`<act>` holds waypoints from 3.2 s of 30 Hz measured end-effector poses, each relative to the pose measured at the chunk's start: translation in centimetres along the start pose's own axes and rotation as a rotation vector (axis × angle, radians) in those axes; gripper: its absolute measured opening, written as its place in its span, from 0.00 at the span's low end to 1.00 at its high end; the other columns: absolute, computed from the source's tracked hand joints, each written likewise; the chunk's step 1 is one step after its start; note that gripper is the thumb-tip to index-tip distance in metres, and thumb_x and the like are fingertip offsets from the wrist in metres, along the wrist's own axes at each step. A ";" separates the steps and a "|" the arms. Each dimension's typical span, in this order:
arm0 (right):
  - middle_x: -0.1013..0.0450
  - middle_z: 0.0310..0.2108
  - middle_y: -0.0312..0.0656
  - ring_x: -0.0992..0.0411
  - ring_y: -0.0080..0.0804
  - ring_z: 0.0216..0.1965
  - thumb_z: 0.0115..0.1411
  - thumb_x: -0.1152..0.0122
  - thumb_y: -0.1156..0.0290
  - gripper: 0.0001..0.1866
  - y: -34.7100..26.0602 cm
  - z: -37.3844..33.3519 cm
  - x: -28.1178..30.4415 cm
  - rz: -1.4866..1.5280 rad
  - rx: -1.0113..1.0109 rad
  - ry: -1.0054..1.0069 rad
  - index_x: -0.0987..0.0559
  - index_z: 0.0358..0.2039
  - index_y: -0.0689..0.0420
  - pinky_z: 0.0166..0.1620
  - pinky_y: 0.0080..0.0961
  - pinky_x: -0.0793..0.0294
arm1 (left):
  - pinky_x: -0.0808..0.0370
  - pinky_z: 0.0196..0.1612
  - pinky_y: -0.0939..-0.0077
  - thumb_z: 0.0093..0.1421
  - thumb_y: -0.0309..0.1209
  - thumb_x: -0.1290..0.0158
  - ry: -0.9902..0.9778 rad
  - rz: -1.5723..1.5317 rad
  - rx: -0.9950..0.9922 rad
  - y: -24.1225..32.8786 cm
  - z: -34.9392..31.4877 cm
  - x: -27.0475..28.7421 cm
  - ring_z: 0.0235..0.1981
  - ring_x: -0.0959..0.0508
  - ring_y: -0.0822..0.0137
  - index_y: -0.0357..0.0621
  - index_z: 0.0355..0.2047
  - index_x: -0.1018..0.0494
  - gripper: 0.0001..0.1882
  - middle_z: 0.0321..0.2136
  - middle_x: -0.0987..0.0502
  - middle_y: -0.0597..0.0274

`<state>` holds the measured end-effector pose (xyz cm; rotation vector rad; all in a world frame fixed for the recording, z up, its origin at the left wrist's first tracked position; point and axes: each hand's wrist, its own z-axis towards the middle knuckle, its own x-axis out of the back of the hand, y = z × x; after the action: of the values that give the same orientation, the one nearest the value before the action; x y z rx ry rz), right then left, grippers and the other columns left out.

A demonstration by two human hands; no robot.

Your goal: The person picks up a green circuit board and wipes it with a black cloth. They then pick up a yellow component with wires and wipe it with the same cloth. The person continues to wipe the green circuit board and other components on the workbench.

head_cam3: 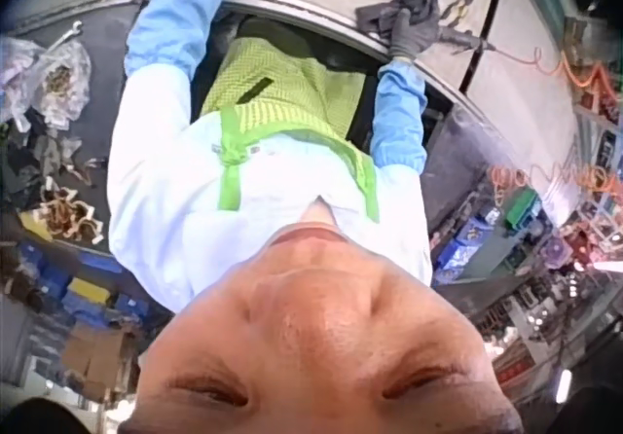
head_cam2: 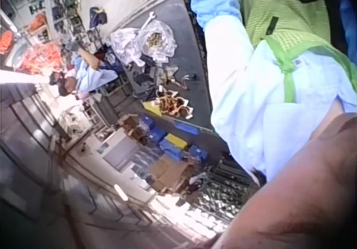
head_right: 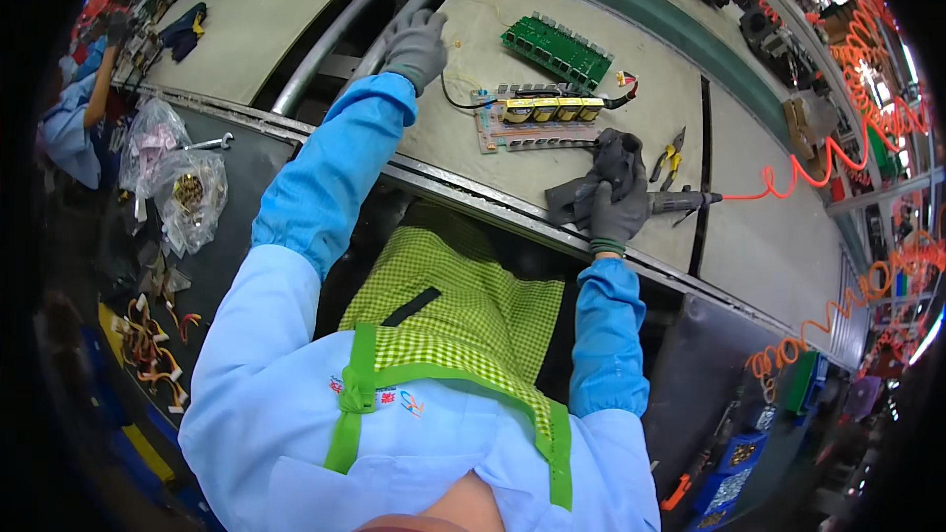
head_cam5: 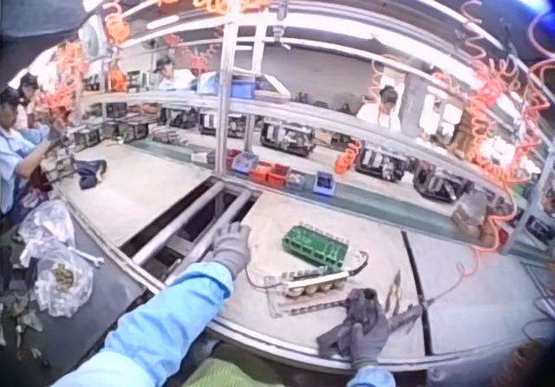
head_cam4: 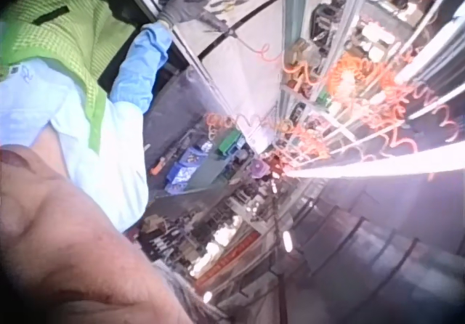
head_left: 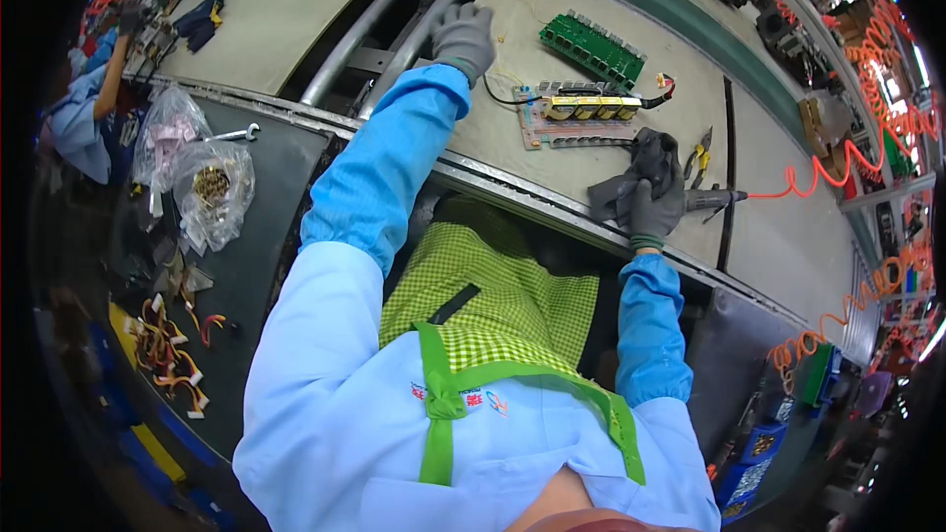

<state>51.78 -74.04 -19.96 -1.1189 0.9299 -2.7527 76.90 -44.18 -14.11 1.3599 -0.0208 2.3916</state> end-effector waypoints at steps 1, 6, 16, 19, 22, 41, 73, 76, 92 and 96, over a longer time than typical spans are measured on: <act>0.28 0.49 0.55 0.29 0.50 0.50 0.44 0.35 0.68 0.33 0.0 0.2 0.0 -0.005 -0.014 -0.003 0.30 0.54 0.62 0.55 0.38 0.32 | 0.32 0.50 0.54 0.58 0.36 0.49 0.118 -0.064 -0.107 0.7 0.5 0.8 0.49 0.28 0.49 0.53 0.48 0.29 0.17 0.48 0.28 0.56; 0.27 0.45 0.54 0.28 0.51 0.47 0.44 0.34 0.68 0.32 0.0 0.4 -1.1 0.003 -0.011 0.076 0.29 0.52 0.63 0.53 0.38 0.31 | 0.28 0.48 0.60 0.62 0.47 0.51 -0.199 -0.500 -0.271 3.5 -1.1 -3.1 0.44 0.24 0.50 0.49 0.49 0.29 0.21 0.41 0.23 0.49; 0.32 0.51 0.54 0.31 0.43 0.50 0.51 0.34 0.63 0.32 3.1 1.5 -0.8 0.379 -0.275 0.183 0.33 0.53 0.65 0.55 0.34 0.33 | 0.33 0.51 0.54 0.49 0.56 0.41 -0.175 -0.367 -0.291 6.4 -6.0 -1.5 0.50 0.29 0.52 0.52 0.52 0.30 0.34 0.49 0.28 0.52; 0.32 0.50 0.52 0.33 0.44 0.51 0.49 0.33 0.67 0.32 -1.0 4.8 1.7 0.336 -0.130 0.109 0.32 0.53 0.65 0.56 0.37 0.34 | 0.33 0.50 0.54 0.49 0.53 0.41 -0.362 -0.346 -0.214 7.0 -7.5 -2.7 0.49 0.28 0.55 0.52 0.55 0.32 0.34 0.46 0.26 0.56; 0.32 0.49 0.51 0.33 0.46 0.51 0.47 0.33 0.68 0.29 -3.2 7.3 3.1 0.021 0.185 0.095 0.29 0.50 0.64 0.54 0.39 0.33 | 0.33 0.50 0.54 0.49 0.53 0.40 -0.251 -0.331 -0.161 7.8 -8.3 -4.5 0.48 0.27 0.55 0.53 0.56 0.33 0.36 0.45 0.25 0.58; 0.30 0.49 0.49 0.34 0.49 0.53 0.45 0.35 0.61 0.28 -5.2 5.1 -3.7 -0.148 0.303 -0.389 0.27 0.48 0.55 0.56 0.42 0.35 | 0.34 0.44 0.57 0.44 0.45 0.35 -0.054 -0.417 -0.302 3.7 -8.9 -3.0 0.41 0.26 0.54 0.46 0.47 0.30 0.31 0.37 0.24 0.57; 0.30 0.52 0.56 0.31 0.48 0.53 0.50 0.35 0.64 0.34 4.9 6.6 -0.3 0.174 -0.001 -0.278 0.32 0.56 0.64 0.57 0.34 0.34 | 0.25 0.39 0.58 0.56 0.37 0.46 -0.771 -0.166 -0.373 27.6 -1.9 -10.4 0.43 0.20 0.59 0.50 0.40 0.19 0.13 0.39 0.19 0.57; 0.30 0.51 0.56 0.31 0.49 0.53 0.50 0.36 0.65 0.32 4.5 6.4 -0.3 0.208 -0.010 -0.267 0.31 0.55 0.63 0.56 0.35 0.33 | 0.25 0.40 0.59 0.56 0.37 0.46 -0.786 -0.194 -0.332 27.9 -2.3 -10.8 0.44 0.20 0.60 0.50 0.40 0.19 0.13 0.40 0.19 0.59; 0.31 0.54 0.54 0.33 0.47 0.56 0.51 0.38 0.67 0.31 4.4 6.4 -0.5 0.139 0.105 -0.283 0.32 0.56 0.63 0.58 0.35 0.36 | 0.26 0.42 0.56 0.55 0.36 0.48 -0.716 -0.210 -0.283 28.4 -2.1 -8.4 0.43 0.20 0.58 0.48 0.38 0.19 0.13 0.39 0.20 0.54; 0.31 0.53 0.55 0.33 0.48 0.56 0.51 0.38 0.66 0.32 5.2 6.1 -0.1 0.114 0.058 -0.344 0.32 0.56 0.64 0.58 0.36 0.35 | 0.24 0.44 0.59 0.56 0.31 0.50 -0.642 -0.207 -0.325 26.4 -2.9 -8.5 0.42 0.19 0.57 0.46 0.36 0.18 0.12 0.37 0.19 0.51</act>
<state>54.77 -81.48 -19.36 -1.4188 0.8334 -2.3757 69.43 -70.77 -18.11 1.7910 -0.4003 1.6149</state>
